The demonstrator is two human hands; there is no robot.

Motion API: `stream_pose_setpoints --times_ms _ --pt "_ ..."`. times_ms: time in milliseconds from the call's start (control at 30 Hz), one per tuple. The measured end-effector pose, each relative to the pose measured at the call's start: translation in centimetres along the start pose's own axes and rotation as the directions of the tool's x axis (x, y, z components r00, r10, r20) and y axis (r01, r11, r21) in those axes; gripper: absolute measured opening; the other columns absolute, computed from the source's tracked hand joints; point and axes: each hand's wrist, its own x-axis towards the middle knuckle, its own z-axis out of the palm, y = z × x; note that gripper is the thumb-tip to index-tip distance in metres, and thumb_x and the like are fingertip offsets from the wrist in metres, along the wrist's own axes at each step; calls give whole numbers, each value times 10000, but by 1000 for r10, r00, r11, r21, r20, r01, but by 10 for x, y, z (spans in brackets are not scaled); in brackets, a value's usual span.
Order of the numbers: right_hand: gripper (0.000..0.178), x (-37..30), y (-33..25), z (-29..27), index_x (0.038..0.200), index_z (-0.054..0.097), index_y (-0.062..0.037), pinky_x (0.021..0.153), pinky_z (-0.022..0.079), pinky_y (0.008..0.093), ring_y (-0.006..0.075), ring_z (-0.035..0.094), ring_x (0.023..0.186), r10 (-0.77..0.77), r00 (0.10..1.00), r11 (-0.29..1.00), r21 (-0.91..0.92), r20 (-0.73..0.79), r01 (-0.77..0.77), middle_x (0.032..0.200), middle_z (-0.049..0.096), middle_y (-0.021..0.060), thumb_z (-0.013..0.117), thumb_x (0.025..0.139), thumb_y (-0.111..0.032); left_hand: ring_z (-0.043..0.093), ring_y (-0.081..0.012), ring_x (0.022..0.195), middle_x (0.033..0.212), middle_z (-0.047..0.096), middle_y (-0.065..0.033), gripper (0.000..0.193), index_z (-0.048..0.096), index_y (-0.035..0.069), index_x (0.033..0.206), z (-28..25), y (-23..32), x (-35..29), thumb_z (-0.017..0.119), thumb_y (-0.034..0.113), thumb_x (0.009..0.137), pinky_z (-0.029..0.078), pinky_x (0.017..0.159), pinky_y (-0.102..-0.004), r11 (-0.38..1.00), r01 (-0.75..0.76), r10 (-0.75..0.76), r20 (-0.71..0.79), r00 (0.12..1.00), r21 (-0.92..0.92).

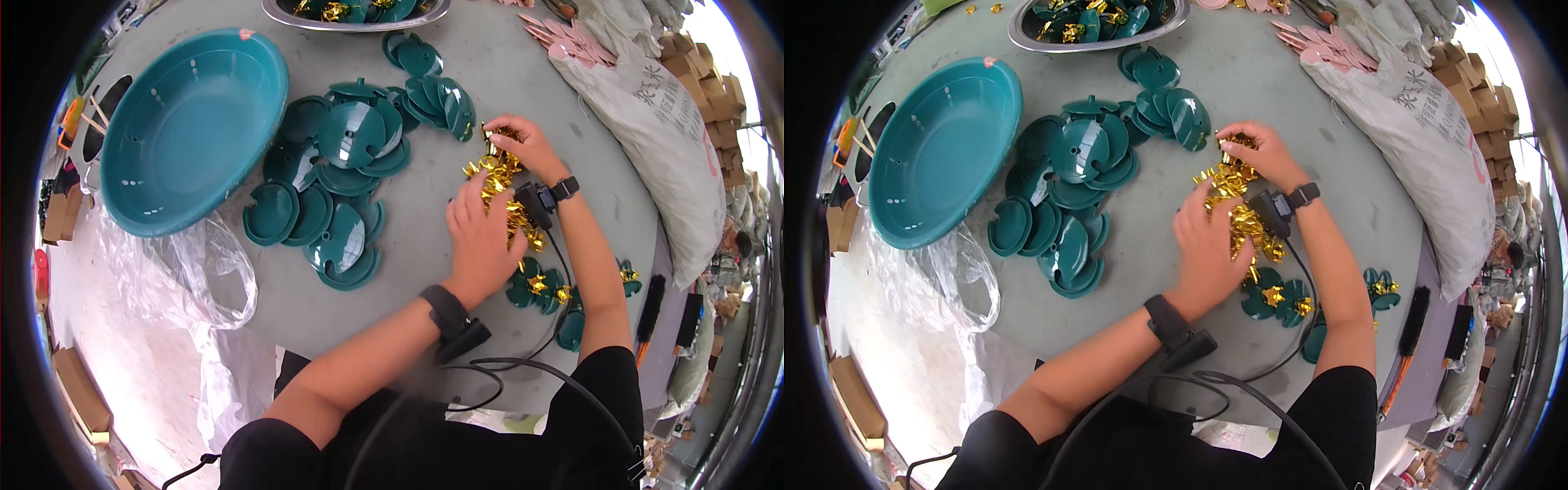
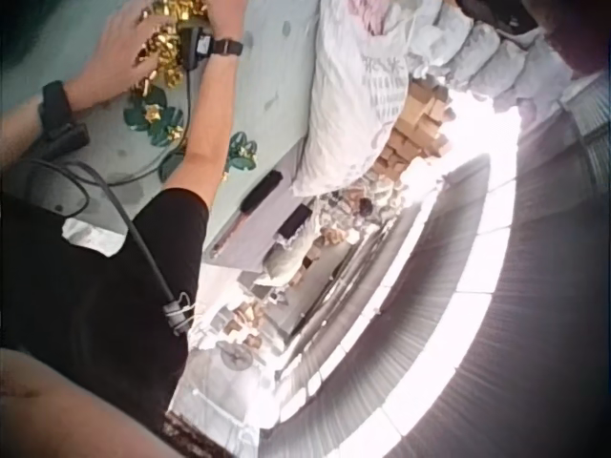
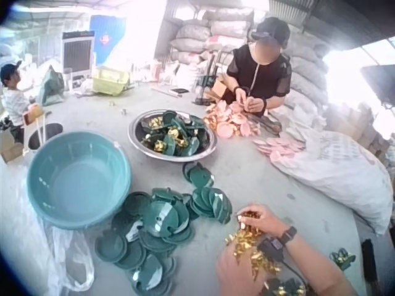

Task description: The person is assembling small gold-colored metal clips into green plastic bases.

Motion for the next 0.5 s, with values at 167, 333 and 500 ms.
stream_pose_setpoints --times_ms 167,333,500 --pt "239 -45 -17 18 1038 638 -65 860 410 280 142 534 944 86 990 986 132 108 -100 986 589 46 619 846 -206 380 -356 1153 1275 410 -173 392 489 79 1124 2 -9 9 581 137 748 263 963 -463 988 37 -68 -212 975 -147" --pt "311 -77 -43 12 1126 616 -69 982 344 301 169 510 1095 33 994 991 126 103 -46 1173 582 70 591 872 -247 502 -294 1023 1066 589 -96 244 569 85 999 0 -26 21 573 153 765 317 896 -430 966 0 -70 -266 961 -257" --pt "393 -145 -91 -6 1125 586 -36 996 345 331 231 490 1149 26 979 915 -389 -204 -106 1188 567 118 649 805 -256 552 -272 955 950 640 -67 176 620 118 945 -6 -28 25 569 193 795 349 860 -403 991 26 -40 -110 993 -129"
